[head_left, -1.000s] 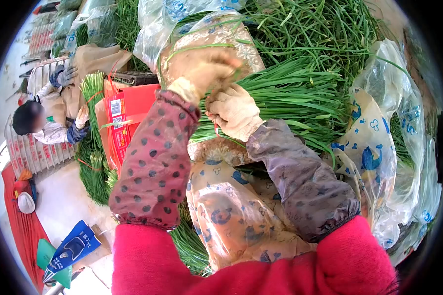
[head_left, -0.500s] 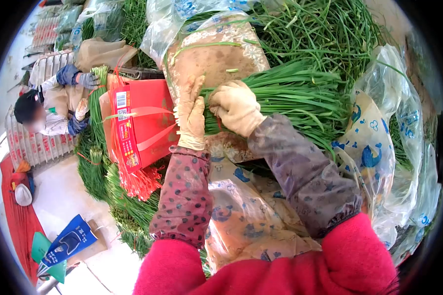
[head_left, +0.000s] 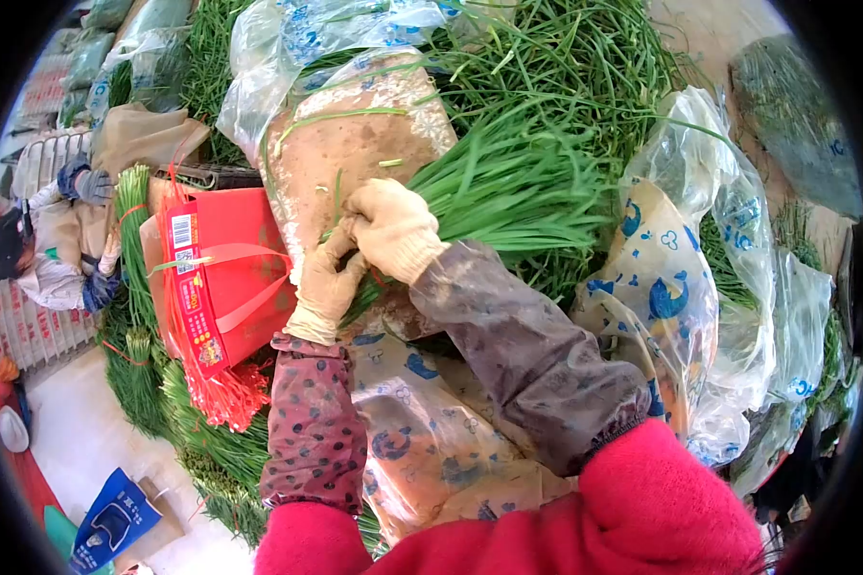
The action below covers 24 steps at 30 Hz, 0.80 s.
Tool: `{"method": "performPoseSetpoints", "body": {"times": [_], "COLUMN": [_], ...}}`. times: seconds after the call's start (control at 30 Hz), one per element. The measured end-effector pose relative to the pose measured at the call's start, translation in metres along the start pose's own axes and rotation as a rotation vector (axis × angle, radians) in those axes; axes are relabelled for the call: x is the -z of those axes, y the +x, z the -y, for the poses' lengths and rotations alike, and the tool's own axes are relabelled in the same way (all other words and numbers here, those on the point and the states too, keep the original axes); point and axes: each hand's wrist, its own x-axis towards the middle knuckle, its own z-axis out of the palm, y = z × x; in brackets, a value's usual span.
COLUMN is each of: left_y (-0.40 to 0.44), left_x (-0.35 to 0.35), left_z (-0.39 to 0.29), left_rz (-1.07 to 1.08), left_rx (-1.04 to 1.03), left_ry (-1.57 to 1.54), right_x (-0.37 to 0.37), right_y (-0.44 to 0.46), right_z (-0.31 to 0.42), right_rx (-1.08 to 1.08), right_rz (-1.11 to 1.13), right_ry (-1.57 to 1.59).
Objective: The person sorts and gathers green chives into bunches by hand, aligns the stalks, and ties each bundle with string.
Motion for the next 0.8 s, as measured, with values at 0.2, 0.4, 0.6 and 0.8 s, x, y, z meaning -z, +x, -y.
{"method": "performPoseSetpoints", "body": {"times": [0.2,0.4,0.6,0.8], "left_y": [0.010,0.002,0.003,-0.002], "left_x": [-0.037,-0.052,-0.057,-0.088], "left_z": [-0.001,0.029,0.024,0.064], "left_rz": [-0.317,-0.417,-0.558,-0.731], "left_rx": [0.246,0.031,-0.033,-0.039], "left_ry": [0.471,0.607,0.415,-0.079], "right_x": [-0.004,0.018,0.102,0.127], "right_y": [0.025,0.003,0.004,0.008], "right_z": [0.000,-0.003,-0.023,-0.032], "right_rx": [-0.185,0.296,0.454,0.006], "right_rz": [0.113,0.230,0.588,0.611], "right_ry": [-0.166,-0.281,-0.930,-1.095]}}
